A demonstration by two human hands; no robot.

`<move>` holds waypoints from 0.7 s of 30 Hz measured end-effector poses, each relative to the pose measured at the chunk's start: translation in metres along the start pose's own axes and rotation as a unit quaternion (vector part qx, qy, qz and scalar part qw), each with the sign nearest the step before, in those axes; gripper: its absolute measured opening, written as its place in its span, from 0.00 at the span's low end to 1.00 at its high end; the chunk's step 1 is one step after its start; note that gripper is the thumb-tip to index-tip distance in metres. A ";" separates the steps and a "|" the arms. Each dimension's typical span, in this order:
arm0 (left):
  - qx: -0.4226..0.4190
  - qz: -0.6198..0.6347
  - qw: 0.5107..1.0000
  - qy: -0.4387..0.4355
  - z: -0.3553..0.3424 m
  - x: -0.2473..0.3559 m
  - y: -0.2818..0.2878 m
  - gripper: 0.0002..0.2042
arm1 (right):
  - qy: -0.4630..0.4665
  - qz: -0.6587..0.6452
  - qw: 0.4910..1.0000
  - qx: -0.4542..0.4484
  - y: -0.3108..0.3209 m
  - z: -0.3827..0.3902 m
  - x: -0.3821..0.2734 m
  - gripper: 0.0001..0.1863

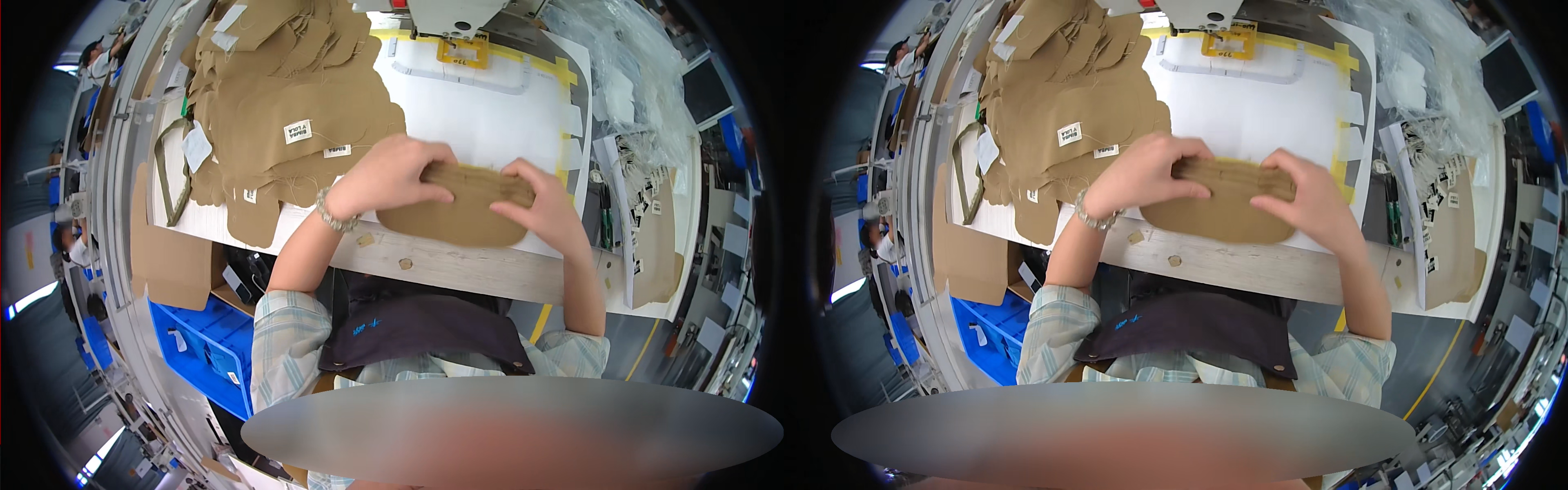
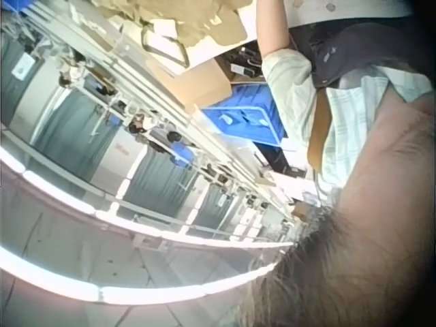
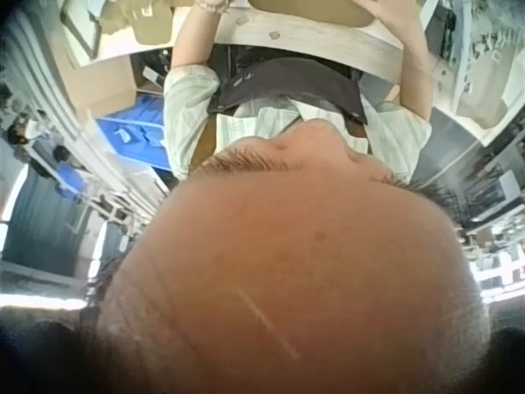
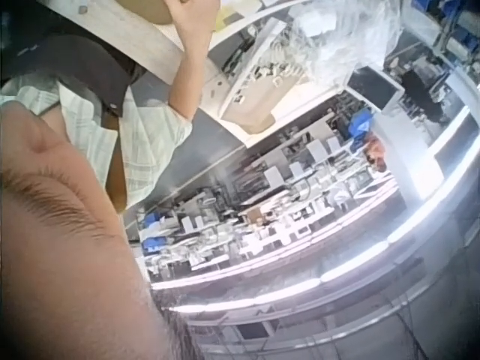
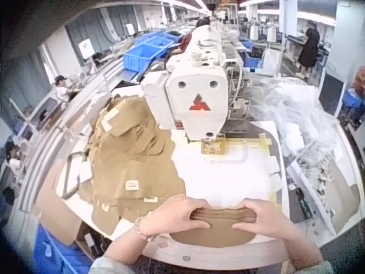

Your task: The person is sewing leather labels onto fabric components using an industrial sewing machine.

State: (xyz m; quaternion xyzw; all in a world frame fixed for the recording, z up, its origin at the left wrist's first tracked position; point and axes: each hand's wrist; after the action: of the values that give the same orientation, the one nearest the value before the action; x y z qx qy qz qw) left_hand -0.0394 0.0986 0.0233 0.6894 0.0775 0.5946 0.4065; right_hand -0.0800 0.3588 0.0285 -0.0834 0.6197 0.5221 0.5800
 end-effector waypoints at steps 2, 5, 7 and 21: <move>0.020 0.011 1.000 0.021 -0.020 -0.012 0.003 0.15 | -0.001 -0.011 0.993 0.114 0.003 -0.010 0.012 0.20; 0.061 0.008 0.998 0.001 -0.037 -0.027 -0.008 0.16 | 0.018 0.053 0.980 0.189 -0.003 -0.013 0.036 0.23; 0.079 -0.006 0.996 -0.037 -0.041 -0.021 -0.008 0.16 | 0.039 0.085 0.970 0.222 -0.012 -0.009 0.044 0.25; -0.008 -0.086 0.990 -0.113 -0.078 0.019 -0.029 0.13 | 0.075 0.100 0.905 0.406 -0.006 0.006 0.061 0.16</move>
State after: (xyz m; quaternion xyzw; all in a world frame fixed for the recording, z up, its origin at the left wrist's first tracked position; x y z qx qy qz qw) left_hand -0.0915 0.1656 0.0161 0.7398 0.0848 0.4761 0.4678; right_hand -0.0913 0.3916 -0.0228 0.1830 0.8252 0.2727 0.4596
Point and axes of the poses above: each hand's wrist, its own z-axis away from the middle knuckle, its own y-axis out of the back of the hand, x = y × z, and after that the axes turned 5 degrees about -x, right-handed
